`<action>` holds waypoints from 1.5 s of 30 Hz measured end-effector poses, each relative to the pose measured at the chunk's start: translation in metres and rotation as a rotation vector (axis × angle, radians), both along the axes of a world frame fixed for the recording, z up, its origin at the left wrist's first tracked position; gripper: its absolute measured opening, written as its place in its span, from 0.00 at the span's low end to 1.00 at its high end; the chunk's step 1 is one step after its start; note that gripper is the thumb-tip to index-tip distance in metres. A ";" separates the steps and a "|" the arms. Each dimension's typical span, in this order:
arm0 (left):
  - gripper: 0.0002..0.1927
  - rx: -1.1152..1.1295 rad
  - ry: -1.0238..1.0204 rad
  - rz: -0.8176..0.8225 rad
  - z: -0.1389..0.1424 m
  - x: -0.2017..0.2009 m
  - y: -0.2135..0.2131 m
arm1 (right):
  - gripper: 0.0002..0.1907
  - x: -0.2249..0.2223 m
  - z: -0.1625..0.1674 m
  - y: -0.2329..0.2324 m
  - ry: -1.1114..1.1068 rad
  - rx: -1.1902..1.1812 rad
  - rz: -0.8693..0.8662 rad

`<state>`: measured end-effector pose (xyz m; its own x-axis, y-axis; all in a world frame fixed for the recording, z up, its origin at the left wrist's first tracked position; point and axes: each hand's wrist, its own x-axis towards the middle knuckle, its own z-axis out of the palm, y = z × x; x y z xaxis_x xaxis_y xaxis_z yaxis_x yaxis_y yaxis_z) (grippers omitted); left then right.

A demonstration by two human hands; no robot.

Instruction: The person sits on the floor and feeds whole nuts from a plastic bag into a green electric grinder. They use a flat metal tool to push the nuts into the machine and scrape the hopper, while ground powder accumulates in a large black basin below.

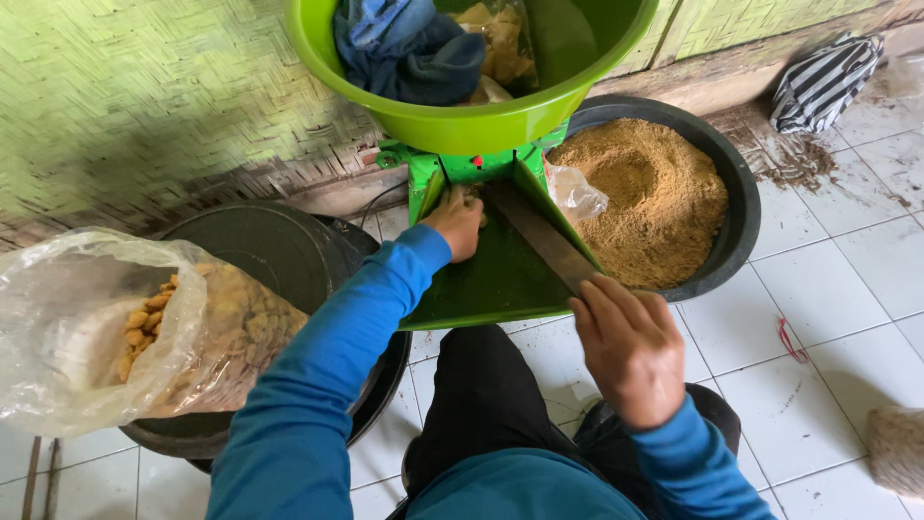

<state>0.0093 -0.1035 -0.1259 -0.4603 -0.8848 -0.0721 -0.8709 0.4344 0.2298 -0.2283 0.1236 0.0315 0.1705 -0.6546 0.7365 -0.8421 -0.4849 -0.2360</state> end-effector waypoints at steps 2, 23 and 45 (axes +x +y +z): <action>0.25 0.013 0.027 -0.020 0.006 0.004 0.003 | 0.12 0.005 -0.004 -0.012 0.028 0.009 0.007; 0.19 -0.021 0.193 -0.154 -0.002 0.011 0.009 | 0.11 -0.027 0.024 0.042 0.034 0.058 -0.092; 0.22 -0.083 0.196 -0.159 0.006 0.008 0.014 | 0.08 0.006 0.023 0.003 0.136 -0.070 0.001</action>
